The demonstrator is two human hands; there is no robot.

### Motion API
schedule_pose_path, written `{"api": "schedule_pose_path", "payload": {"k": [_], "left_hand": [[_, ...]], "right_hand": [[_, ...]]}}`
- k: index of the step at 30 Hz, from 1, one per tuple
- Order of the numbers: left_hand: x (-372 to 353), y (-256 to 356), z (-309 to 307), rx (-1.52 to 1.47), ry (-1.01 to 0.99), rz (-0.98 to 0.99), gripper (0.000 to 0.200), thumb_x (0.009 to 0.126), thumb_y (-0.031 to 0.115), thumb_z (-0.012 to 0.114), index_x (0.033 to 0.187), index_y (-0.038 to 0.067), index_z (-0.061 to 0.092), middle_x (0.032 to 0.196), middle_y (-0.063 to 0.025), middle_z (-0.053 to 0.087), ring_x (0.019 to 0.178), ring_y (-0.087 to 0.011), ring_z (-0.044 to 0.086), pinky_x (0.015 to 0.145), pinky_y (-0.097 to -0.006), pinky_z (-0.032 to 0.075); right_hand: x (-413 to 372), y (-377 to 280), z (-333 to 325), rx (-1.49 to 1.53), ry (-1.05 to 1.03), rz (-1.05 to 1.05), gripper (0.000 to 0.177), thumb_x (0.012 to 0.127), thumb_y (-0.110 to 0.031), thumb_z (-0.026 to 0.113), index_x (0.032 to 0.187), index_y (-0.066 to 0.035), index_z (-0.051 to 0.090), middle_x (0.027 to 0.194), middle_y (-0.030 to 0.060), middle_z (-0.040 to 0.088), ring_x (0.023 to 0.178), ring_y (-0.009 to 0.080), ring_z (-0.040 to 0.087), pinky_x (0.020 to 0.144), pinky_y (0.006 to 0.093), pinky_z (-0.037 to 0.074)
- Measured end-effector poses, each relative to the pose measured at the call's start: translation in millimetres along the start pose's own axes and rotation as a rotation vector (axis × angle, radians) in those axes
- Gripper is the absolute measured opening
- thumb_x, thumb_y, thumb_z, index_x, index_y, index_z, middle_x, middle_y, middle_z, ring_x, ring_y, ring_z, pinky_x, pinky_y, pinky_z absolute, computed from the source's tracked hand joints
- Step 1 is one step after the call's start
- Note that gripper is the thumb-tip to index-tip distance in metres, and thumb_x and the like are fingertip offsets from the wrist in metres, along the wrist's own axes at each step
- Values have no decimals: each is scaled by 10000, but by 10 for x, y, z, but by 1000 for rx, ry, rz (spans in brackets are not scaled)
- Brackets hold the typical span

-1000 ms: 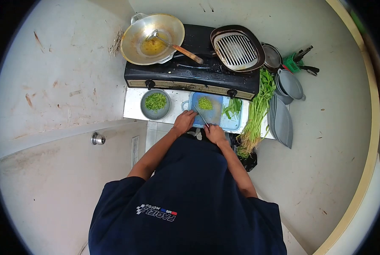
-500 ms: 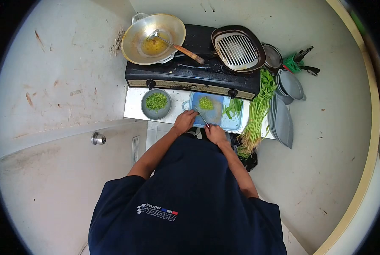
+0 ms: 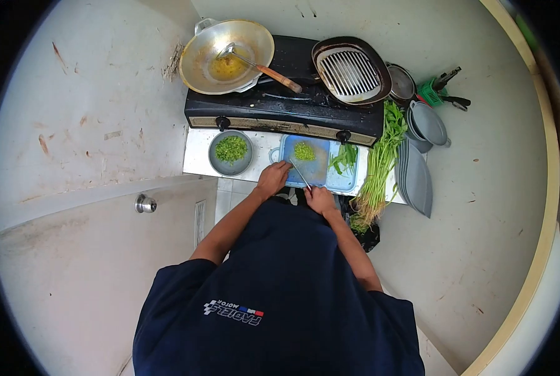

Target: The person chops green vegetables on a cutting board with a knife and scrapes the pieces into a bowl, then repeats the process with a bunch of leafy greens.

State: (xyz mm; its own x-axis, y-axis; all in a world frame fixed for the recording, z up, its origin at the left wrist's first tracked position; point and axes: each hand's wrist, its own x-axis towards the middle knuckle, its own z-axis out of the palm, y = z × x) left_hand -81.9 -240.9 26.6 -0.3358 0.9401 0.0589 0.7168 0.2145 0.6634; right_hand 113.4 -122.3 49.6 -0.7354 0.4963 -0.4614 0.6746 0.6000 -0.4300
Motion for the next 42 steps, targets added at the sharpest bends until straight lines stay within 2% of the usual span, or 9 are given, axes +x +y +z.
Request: {"api": "schedule_pose_path", "payload": {"k": [4,7,16,22,25,31,42], "left_hand": [[-8,-25,16,15,-7,9,218,919,74,596,1129,66,654,975,-128,630,918,-350,656,802,-450,558],[0,-29,15,18,-7,4,209,922,77,596,1121,64,660,971,-129,630,916,-351,657,800,-450,558],[-5,-25,13,11,-6,-7,233,917,72,595,1140,75,664,984,-128,626,927,-346,657,814,-440,561],[1,-15,10,-17,2,8,231,915,77,606,1137,66,668,995,-133,630,932,-362,654,814,-450,555],[-11,-27,15,-18,11,-7,223,914,72,608,1128,63,668,990,-135,628,924,-366,653,813,-455,552],[-22,-22,23,-26,16,5,223,916,64,603,1130,60,666,984,-138,625,914,-366,656,799,-456,556],[-22,11,4,-15,6,-16,259,918,51,576,1162,78,659,986,-133,619,914,-366,659,783,-457,571]], "right_hand": [[84,6,37,-6,-22,22,474,1004,-416,519,992,4,738,904,311,701,898,474,697,862,555,553],[116,-8,51,-14,25,-3,477,1001,-417,521,984,5,742,893,308,702,897,476,697,863,559,552],[35,79,13,29,-35,-6,459,1007,-421,536,982,-9,735,911,316,702,882,494,689,859,556,551],[159,-88,7,18,42,6,453,1009,-413,535,983,-7,736,911,320,700,890,497,686,872,557,545],[155,-33,22,13,13,-10,447,1009,-394,525,1008,-2,739,951,313,700,913,488,690,880,557,546],[81,34,-15,33,-29,28,467,1015,-410,518,998,7,728,935,315,697,897,483,691,865,558,549],[267,-112,52,16,34,-49,451,1020,-393,524,983,6,731,888,310,701,871,497,687,837,551,555]]}}
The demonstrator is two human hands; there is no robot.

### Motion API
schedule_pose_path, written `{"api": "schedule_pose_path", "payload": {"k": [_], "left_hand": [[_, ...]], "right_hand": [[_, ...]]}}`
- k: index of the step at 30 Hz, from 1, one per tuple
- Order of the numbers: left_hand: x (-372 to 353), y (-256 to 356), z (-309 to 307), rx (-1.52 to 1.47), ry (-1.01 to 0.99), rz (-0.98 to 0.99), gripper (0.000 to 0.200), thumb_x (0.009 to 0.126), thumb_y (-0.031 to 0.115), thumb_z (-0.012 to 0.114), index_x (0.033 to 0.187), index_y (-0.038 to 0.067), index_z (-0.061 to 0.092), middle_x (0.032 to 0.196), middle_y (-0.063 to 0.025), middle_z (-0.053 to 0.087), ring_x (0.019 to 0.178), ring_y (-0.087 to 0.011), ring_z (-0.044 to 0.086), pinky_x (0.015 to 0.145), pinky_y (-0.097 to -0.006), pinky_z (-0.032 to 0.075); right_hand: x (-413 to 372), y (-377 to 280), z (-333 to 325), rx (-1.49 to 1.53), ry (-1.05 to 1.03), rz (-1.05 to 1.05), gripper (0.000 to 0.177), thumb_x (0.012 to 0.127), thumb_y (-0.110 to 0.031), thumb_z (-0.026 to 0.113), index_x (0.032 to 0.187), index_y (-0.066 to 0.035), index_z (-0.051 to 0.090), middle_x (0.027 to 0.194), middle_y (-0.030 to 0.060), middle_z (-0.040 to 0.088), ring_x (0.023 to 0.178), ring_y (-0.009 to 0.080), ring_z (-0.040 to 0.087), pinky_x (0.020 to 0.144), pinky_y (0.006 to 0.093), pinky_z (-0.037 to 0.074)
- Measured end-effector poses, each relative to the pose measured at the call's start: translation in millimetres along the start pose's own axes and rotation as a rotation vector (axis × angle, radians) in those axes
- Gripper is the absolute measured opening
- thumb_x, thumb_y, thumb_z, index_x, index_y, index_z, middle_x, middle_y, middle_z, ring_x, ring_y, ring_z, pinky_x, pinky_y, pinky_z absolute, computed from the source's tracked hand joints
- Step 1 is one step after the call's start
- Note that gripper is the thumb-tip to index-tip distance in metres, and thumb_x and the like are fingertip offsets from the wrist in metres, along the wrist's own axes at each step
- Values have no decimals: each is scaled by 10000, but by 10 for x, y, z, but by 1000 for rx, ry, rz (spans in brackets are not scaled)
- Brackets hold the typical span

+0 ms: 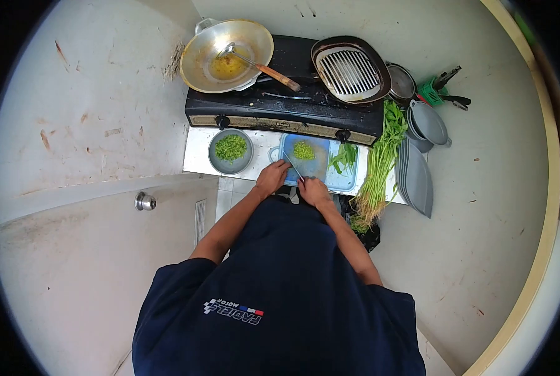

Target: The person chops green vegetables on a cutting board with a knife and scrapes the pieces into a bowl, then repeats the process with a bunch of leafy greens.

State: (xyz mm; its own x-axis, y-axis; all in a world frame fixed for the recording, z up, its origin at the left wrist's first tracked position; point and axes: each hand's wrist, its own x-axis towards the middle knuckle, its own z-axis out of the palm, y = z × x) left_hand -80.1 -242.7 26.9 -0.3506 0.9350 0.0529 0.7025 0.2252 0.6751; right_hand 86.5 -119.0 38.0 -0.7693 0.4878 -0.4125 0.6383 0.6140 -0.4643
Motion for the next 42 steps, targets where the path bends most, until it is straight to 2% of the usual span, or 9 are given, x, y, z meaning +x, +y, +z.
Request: {"api": "schedule_pose_path", "payload": {"k": [7,22,28,37,42], "left_hand": [[0,2,5,-45,-25,-43,231,937,73,588,1154,62,665,1016,-150,629,924,-383,655,809,-463,556],[-15,-9,14,-1,-42,-62,202,957,100,580,1142,78,658,1003,-137,619,881,-387,661,774,-473,561],[-21,-27,34,-9,-28,-55,211,954,96,575,1146,87,663,1000,-133,619,878,-389,661,770,-477,562],[-21,6,3,3,-29,-69,211,953,86,578,1145,76,665,993,-146,616,853,-399,662,753,-488,564],[-10,-19,26,-36,-31,-78,193,962,95,575,1133,69,660,1024,-146,631,883,-399,666,774,-485,563]], "right_hand": [[-189,42,-66,-33,-21,15,458,1012,-382,527,963,27,729,910,296,707,872,470,703,837,544,564],[-185,156,27,26,24,55,487,1010,-411,532,940,31,724,842,313,696,827,493,693,808,565,558],[-181,143,57,27,14,-28,466,1018,-398,519,946,18,718,852,317,696,822,491,694,797,565,560],[-2,6,113,-40,37,-26,434,1008,-376,539,959,12,727,857,318,697,833,501,691,807,559,561],[-164,114,80,0,21,-9,440,1007,-373,540,931,15,733,853,317,696,832,496,691,809,558,560]]}}
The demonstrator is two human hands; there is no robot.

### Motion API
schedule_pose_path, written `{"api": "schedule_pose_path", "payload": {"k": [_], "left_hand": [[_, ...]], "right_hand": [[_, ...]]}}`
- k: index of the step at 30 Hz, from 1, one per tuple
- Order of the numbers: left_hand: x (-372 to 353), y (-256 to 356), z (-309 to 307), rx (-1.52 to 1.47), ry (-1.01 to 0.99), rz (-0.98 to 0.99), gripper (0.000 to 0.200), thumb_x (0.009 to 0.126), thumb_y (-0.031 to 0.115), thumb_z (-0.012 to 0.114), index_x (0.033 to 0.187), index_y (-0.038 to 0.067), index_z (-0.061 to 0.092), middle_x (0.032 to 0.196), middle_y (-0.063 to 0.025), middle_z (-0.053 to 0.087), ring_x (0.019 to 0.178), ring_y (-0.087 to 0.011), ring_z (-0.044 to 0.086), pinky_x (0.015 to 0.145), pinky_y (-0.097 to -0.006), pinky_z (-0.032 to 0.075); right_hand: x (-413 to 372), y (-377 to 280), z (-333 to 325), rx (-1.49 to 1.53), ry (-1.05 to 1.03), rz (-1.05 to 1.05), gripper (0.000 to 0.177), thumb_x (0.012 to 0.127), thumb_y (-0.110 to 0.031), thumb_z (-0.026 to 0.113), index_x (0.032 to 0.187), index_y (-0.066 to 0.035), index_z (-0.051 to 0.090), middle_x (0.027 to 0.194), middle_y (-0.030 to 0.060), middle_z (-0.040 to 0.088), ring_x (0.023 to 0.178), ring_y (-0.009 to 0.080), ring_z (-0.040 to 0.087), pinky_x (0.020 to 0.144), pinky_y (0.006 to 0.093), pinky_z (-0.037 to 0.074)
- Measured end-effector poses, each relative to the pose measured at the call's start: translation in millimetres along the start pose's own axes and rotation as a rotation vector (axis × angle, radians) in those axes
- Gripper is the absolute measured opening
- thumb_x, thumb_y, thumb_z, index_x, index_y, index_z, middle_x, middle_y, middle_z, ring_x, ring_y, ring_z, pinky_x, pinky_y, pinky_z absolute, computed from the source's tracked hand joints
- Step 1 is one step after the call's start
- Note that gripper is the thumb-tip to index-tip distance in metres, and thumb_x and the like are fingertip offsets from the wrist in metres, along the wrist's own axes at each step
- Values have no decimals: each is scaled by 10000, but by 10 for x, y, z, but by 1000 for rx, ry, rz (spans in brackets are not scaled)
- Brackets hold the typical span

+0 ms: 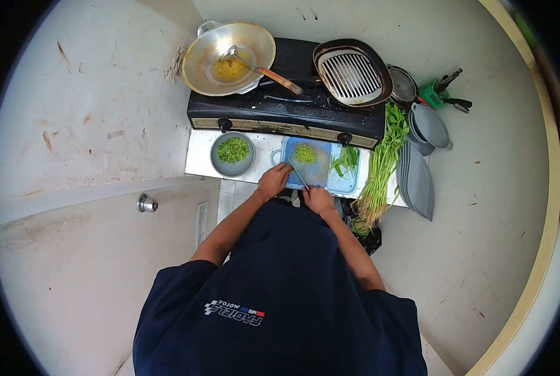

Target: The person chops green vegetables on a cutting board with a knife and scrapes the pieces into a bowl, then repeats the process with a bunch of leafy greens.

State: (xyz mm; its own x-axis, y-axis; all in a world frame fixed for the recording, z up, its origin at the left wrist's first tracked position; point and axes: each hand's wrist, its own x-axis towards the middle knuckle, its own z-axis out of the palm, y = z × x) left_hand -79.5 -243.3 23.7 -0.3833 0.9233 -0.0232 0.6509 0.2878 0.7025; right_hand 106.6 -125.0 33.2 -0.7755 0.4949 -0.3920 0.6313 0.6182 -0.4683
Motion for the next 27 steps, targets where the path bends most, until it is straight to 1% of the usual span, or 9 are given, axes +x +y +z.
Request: {"api": "schedule_pose_path", "payload": {"k": [4,10,16,20,22,25,27], "left_hand": [[9,-13,3,-4,5,20,175,963,95,574,1112,60,656,1029,-141,636,909,-392,666,785,-478,561],[4,-38,11,37,-6,20,181,956,103,586,1113,55,660,1007,-135,634,904,-377,665,786,-469,561],[6,0,-35,55,-9,21,198,944,110,601,1123,60,669,996,-134,634,895,-372,667,780,-467,563],[17,33,-56,48,-11,23,188,944,113,604,1114,63,668,994,-132,636,889,-373,668,776,-467,563],[22,20,-44,42,-10,19,178,945,115,605,1104,67,667,993,-130,636,885,-375,667,776,-468,563],[19,-9,-29,28,6,16,161,947,116,605,1089,72,665,991,-127,638,882,-378,666,776,-472,562],[15,-26,-8,6,17,14,152,949,116,603,1083,76,664,990,-126,640,883,-381,665,777,-475,561]], "right_hand": [[9,-32,-29,8,-3,30,442,1006,-378,541,933,15,732,831,315,692,821,493,692,809,558,558],[65,-72,-20,15,46,-20,446,1005,-381,544,934,19,727,819,318,688,799,498,689,796,565,559],[124,-83,59,30,17,-53,461,1005,-388,541,918,24,729,835,320,689,828,500,688,817,565,556],[172,-152,19,9,32,-21,462,1003,-389,542,913,21,733,861,323,691,850,496,687,829,559,554],[156,-103,40,0,38,-31,459,1002,-390,544,914,17,737,871,325,691,852,494,687,829,556,554],[71,-15,36,-21,-10,4,451,1000,-391,551,920,11,739,881,322,694,852,488,689,828,554,555],[22,10,-1,5,8,12,444,998,-390,557,925,9,738,868,319,691,838,489,688,818,555,555]]}}
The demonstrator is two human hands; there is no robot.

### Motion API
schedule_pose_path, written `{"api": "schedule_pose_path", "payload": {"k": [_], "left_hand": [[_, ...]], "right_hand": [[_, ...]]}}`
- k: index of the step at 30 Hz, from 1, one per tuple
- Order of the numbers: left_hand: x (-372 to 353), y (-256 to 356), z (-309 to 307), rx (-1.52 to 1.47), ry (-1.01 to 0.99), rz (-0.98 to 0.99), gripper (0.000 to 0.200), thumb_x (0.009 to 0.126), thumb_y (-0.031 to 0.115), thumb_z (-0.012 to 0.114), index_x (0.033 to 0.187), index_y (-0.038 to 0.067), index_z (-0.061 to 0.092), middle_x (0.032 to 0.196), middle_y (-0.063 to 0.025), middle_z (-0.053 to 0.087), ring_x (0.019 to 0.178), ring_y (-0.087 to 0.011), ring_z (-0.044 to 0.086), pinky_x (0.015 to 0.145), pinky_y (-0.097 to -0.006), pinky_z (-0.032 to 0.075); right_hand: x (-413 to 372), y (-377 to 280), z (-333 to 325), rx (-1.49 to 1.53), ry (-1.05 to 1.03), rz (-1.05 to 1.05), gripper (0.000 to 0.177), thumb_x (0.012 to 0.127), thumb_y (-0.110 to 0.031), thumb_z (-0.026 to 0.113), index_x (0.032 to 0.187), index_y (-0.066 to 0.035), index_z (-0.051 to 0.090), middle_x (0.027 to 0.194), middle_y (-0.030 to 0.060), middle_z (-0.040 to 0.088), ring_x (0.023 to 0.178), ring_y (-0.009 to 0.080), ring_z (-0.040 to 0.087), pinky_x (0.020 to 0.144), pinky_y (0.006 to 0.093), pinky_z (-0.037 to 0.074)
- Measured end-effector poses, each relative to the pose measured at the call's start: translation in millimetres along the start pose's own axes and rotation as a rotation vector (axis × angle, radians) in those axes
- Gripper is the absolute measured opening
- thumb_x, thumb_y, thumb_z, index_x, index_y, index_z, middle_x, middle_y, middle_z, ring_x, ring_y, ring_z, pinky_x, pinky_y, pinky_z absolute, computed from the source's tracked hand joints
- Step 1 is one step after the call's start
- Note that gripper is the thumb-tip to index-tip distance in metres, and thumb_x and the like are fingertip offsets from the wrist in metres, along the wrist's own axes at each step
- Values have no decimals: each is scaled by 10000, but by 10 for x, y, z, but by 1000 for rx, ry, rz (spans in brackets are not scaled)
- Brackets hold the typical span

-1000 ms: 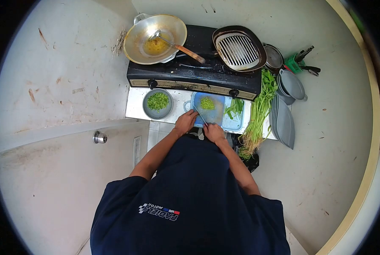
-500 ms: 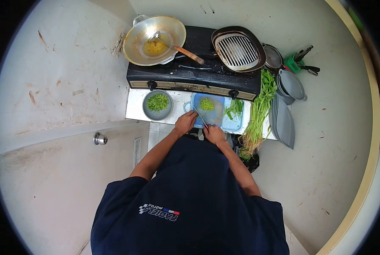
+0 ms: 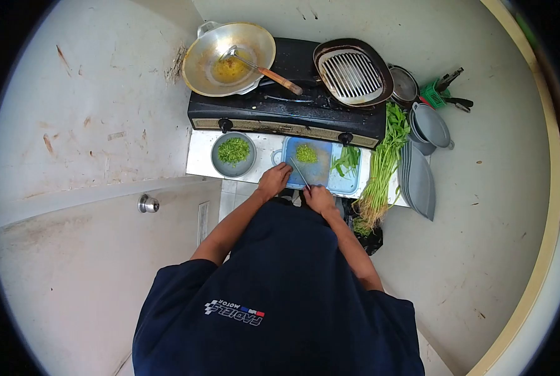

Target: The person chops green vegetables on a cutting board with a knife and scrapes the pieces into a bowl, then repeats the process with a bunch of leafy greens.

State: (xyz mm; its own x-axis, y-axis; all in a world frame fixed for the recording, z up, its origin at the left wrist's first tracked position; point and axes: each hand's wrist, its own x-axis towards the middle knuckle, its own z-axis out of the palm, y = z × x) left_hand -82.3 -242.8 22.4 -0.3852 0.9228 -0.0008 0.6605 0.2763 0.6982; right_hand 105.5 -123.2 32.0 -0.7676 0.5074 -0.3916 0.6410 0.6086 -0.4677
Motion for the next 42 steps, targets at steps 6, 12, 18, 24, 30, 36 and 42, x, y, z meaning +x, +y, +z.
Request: {"api": "schedule_pose_path", "payload": {"k": [6,12,18,24,30,36,42], "left_hand": [[1,-24,24,0,-6,-10,144,950,119,604,1073,77,666,998,-123,649,908,-377,669,792,-476,558],[10,-3,-19,-18,-21,-4,147,944,119,605,1068,68,664,993,-133,651,916,-378,665,801,-478,556],[1,-8,-16,10,-44,-17,154,947,129,606,1081,65,643,1009,-139,655,918,-384,665,797,-487,556],[-6,-15,-14,-47,-41,-77,146,958,144,605,1081,66,614,1005,-153,649,897,-407,660,776,-502,547],[3,4,-29,-34,-45,-77,118,953,148,618,1037,65,607,996,-152,649,885,-407,662,764,-500,546],[2,-34,17,-23,-21,-45,109,942,134,630,1022,63,607,982,-147,648,869,-404,664,752,-500,549],[-6,-6,1,-40,-9,-54,102,945,126,630,1008,51,599,979,-151,645,878,-396,666,756,-496,545]], "right_hand": [[49,-14,35,58,-7,-38,442,1003,-389,549,909,3,729,837,307,691,824,495,682,806,561,551],[88,-86,71,8,-22,-70,448,1017,-379,522,897,1,727,845,298,697,830,485,683,810,563,548],[180,-88,159,-30,12,-94,466,1014,-402,518,914,-3,736,863,298,703,848,476,693,825,549,558],[-7,-39,-23,-28,-1,-40,473,1010,-406,531,905,9,732,829,311,693,812,490,688,808,552,560],[17,-72,-34,-7,-42,-46,480,1017,-412,517,929,5,740,864,303,700,859,478,692,837,548,555],[123,-130,22,-43,-67,-92,466,1017,-400,515,932,-5,748,870,293,708,891,463,699,853,546,552],[155,-120,82,-70,-46,-88,461,1013,-401,515,933,-13,750,891,286,710,871,460,702,840,540,558]]}}
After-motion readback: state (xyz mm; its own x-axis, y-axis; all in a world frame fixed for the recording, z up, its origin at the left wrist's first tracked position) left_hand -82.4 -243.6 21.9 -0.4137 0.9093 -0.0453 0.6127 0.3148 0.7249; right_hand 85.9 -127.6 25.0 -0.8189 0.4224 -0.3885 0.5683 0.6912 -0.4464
